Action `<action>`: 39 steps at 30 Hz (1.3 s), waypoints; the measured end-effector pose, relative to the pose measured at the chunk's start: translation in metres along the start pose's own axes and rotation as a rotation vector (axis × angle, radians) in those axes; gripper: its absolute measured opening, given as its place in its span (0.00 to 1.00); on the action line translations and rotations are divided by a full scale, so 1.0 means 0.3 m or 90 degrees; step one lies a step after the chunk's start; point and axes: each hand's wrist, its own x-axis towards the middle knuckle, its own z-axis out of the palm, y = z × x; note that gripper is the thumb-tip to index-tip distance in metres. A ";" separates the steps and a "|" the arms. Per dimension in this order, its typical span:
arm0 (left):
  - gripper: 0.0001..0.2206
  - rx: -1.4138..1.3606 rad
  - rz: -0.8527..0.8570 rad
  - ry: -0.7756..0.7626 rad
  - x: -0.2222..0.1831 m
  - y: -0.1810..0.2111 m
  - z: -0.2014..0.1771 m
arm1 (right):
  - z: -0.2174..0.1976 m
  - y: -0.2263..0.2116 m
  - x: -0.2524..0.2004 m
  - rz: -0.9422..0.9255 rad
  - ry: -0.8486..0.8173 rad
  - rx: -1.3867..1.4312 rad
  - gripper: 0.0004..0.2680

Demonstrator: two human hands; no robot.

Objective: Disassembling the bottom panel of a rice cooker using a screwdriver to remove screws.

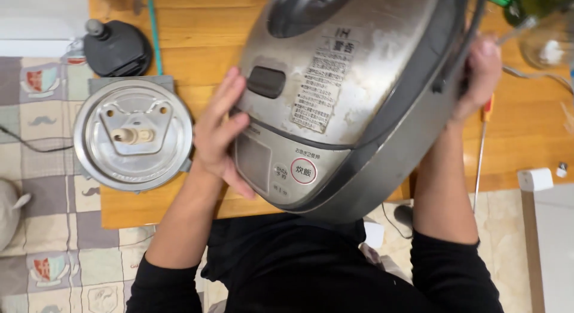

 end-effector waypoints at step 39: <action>0.56 -0.118 -0.185 0.167 -0.017 0.062 0.041 | 0.261 0.075 0.281 0.867 -0.211 0.613 0.23</action>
